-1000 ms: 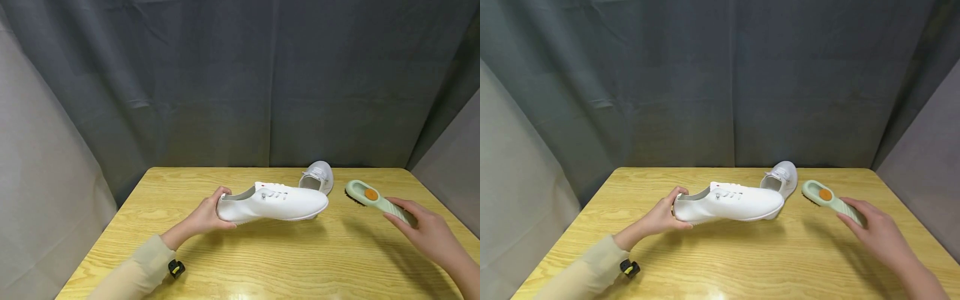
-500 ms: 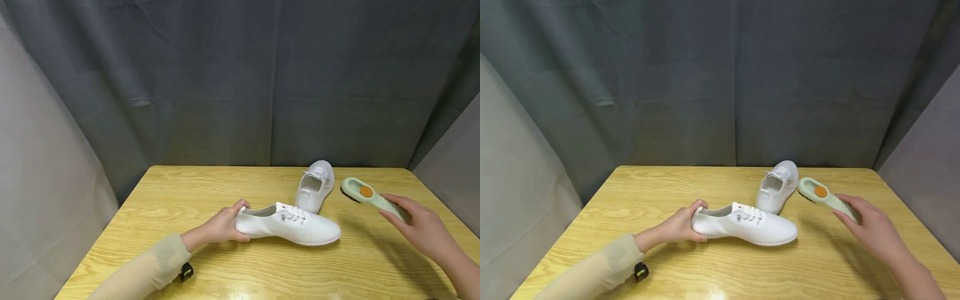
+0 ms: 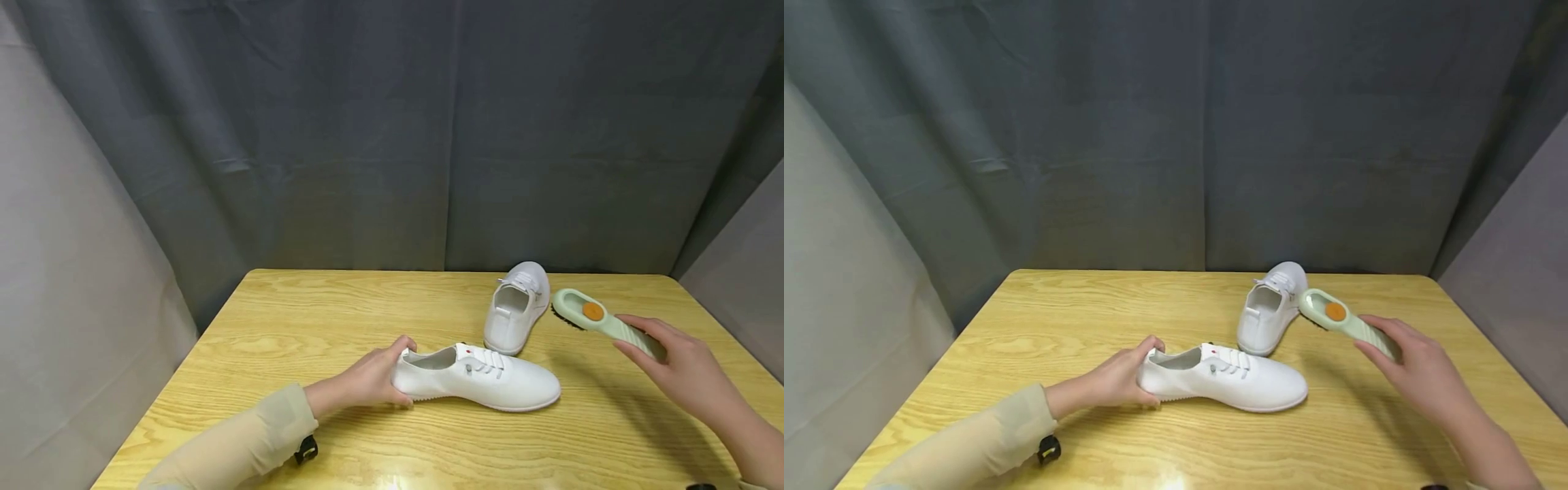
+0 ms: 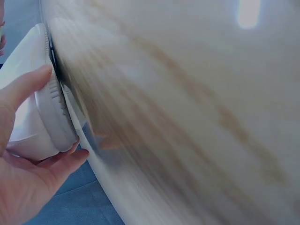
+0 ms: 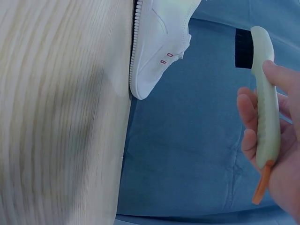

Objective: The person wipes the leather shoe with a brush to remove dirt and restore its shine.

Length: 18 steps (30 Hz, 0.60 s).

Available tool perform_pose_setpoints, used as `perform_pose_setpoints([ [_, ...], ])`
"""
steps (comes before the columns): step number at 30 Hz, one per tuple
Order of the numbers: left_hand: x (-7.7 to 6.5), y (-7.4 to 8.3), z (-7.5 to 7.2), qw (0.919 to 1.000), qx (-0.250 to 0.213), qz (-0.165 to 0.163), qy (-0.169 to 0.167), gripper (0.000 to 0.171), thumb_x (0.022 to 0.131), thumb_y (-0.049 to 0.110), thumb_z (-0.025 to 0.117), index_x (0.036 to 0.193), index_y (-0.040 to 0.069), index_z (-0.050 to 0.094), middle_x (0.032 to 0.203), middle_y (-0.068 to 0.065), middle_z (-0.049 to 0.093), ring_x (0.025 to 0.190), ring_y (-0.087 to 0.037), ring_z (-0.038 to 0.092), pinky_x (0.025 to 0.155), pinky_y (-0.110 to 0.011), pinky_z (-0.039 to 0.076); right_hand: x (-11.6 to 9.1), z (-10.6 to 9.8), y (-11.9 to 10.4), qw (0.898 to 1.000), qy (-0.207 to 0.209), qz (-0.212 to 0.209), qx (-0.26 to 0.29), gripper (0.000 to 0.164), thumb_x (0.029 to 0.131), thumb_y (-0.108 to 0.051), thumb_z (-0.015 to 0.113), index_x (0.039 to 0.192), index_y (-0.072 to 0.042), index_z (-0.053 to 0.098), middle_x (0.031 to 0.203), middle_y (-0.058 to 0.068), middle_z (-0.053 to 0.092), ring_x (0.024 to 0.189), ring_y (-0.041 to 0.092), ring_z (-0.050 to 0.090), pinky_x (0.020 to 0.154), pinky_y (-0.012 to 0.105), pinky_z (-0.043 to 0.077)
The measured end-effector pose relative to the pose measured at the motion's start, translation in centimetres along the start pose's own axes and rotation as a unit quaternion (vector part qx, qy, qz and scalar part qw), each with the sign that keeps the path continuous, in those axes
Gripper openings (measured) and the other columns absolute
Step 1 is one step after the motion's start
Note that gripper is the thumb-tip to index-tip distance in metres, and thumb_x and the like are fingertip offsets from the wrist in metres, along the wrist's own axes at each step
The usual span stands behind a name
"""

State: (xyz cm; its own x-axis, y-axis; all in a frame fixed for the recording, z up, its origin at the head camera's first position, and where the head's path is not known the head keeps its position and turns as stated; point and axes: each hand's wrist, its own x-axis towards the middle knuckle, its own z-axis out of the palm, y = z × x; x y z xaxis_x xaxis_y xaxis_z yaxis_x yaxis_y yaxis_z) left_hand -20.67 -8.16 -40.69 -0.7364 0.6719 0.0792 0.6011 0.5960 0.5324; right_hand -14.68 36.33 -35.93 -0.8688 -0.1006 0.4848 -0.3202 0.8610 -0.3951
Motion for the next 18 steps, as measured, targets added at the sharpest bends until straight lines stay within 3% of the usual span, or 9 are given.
perform_pose_setpoints([
  [7, -0.5, -0.1, -0.4, 0.9998, -0.003, -0.005, -0.021, 0.080, 0.071, 0.020, 0.089, 0.130, 0.022, 0.035, 0.102, 0.001, 0.059, 0.085, -0.010, 0.056, 0.074, -0.025, 0.046, 0.0, 0.6, -0.2, 1.000, 0.007, -0.020, 0.014, 0.040, 0.084, -0.016, 0.077, 0.119, -0.002, 0.064, 0.109, 0.021, 0.065, 0.090, -0.008, 0.047, 0.063, 0.008, 0.035],
  [18, -2.3, -1.0, -1.1, 0.9997, -0.023, 0.009, -0.006, 0.095, 0.076, 0.020, 0.085, 0.147, 0.016, 0.023, 0.133, -0.006, 0.053, 0.120, -0.019, 0.053, 0.099, -0.038, 0.043, 0.6, 1.9, -1.6, 0.998, -0.001, -0.062, 0.015, 0.040, 0.082, -0.015, 0.079, 0.119, -0.006, 0.065, 0.109, 0.015, 0.067, 0.092, 0.001, 0.052, 0.069, 0.010, 0.036],
])
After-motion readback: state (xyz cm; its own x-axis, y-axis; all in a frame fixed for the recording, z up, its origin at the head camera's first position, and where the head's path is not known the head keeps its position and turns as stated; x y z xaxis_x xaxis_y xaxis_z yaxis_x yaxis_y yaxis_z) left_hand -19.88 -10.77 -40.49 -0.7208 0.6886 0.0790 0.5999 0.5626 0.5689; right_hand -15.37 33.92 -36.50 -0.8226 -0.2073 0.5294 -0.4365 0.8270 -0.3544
